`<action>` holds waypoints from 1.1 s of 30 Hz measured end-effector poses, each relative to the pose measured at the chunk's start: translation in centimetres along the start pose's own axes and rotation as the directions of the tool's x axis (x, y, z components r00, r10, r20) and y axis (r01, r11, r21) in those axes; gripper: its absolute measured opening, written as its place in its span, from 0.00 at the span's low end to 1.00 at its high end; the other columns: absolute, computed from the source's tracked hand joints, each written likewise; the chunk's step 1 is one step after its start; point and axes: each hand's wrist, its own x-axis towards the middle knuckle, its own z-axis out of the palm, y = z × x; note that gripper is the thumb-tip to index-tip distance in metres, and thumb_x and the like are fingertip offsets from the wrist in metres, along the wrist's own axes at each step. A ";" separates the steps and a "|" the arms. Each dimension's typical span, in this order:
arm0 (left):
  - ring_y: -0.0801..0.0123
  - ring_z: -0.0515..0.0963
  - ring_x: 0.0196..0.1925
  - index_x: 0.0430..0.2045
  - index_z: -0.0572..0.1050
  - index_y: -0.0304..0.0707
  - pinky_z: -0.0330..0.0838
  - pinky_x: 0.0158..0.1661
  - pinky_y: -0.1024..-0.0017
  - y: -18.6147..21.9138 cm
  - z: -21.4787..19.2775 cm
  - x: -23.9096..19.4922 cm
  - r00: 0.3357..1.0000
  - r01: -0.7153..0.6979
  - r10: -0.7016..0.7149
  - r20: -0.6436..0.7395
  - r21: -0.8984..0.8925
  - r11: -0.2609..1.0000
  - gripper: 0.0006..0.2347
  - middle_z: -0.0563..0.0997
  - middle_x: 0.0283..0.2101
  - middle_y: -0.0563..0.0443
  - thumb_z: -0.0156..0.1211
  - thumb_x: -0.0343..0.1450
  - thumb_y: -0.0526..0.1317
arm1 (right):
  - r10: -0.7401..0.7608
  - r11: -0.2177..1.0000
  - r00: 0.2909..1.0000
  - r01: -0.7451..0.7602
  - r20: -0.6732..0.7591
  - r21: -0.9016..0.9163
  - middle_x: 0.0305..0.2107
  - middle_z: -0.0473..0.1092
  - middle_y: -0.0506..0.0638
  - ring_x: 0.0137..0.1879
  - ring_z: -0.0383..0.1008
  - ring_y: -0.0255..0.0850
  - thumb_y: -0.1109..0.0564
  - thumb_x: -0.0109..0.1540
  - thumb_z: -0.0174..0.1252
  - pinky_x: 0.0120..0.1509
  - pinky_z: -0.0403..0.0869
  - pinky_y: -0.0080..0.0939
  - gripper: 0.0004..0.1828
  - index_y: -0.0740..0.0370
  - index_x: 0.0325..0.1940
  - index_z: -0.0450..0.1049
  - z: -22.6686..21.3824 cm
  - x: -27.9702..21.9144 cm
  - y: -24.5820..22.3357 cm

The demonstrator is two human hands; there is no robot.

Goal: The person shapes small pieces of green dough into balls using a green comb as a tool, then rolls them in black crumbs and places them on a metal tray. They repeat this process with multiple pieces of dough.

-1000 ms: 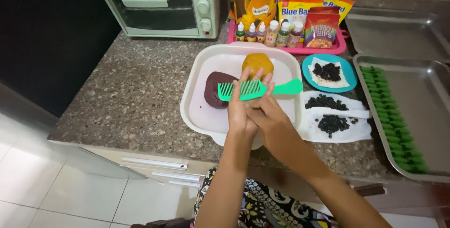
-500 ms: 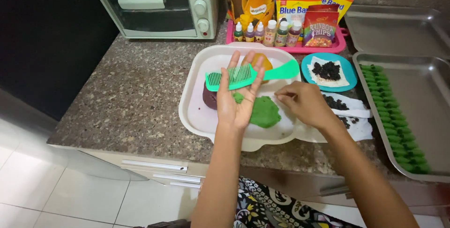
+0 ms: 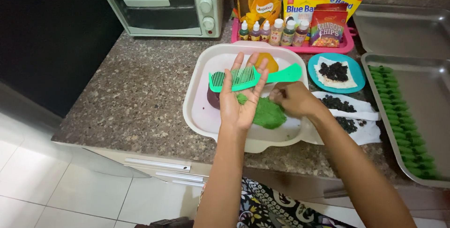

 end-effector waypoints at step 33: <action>0.32 0.62 0.71 0.66 0.65 0.37 0.64 0.66 0.38 -0.2 -0.2 -0.1 1.000 0.019 -0.020 -0.007 -0.076 0.997 0.21 0.63 0.70 0.29 0.51 0.79 0.47 | -0.008 0.995 0.983 0.026 -0.185 0.094 0.25 0.76 0.61 0.34 0.77 0.59 0.56 0.61 0.65 0.44 0.72 0.55 0.07 0.63 0.36 0.81 -2.4 -3.7 -3.7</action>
